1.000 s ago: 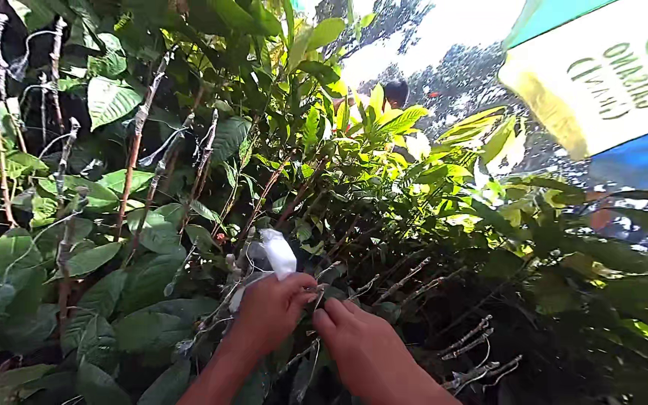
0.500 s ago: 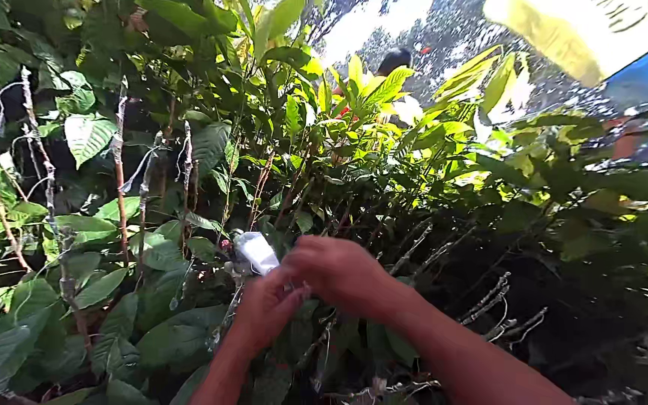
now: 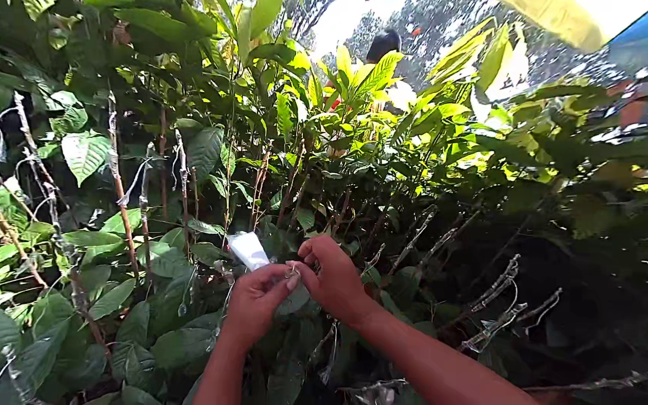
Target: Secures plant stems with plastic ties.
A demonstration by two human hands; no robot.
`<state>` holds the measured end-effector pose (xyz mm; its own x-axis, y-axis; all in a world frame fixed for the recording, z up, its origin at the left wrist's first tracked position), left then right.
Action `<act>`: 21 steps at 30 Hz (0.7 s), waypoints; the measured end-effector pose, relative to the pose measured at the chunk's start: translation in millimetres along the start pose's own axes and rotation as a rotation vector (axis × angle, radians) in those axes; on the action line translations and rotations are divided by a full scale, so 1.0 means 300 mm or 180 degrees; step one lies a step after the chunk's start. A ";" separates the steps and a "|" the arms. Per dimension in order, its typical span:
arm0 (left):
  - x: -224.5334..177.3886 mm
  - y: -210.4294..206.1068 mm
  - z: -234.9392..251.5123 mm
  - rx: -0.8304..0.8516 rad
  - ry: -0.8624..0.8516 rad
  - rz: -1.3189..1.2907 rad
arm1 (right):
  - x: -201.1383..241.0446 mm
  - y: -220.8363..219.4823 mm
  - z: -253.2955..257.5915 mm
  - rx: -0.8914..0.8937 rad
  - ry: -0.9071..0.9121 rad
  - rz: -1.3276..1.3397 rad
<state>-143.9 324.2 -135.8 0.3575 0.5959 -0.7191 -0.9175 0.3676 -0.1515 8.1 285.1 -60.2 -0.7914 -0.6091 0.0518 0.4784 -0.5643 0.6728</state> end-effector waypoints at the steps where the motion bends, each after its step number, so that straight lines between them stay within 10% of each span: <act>1: -0.002 0.006 0.000 -0.0046 0.0049 -0.0075 | -0.009 -0.006 -0.012 -0.0137 0.0743 -0.0474; 4: -0.014 0.026 -0.004 -0.0079 0.0022 -0.0061 | -0.013 0.021 -0.015 -0.0127 0.1654 -0.0900; 12: -0.018 -0.010 0.035 -0.0954 0.0080 0.0480 | 0.137 0.082 -0.129 0.1055 0.1816 0.0634; 16: -0.007 -0.021 0.042 -0.0538 0.0012 0.1042 | 0.137 0.326 -0.113 0.0922 0.1471 0.0131; 21: -0.074 -0.133 -0.047 0.0121 -0.0159 0.0779 | 0.047 0.468 -0.216 0.0723 0.0665 0.2033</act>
<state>-117.7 286.4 -123.3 0.1344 0.7047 -0.6967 -0.9710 0.2339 0.0493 88.8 161.2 -13.0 -0.2822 -0.8892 0.3602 0.7153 0.0552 0.6966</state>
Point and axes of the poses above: each hand's wrist, its own z-axis towards the middle knuckle, its own y-axis out of the back of the hand, x = y × z, the point moved 1 cm from there along z, towards the middle knuckle, and after that the axes turned 6 degrees about y, right-handed, at the moved point
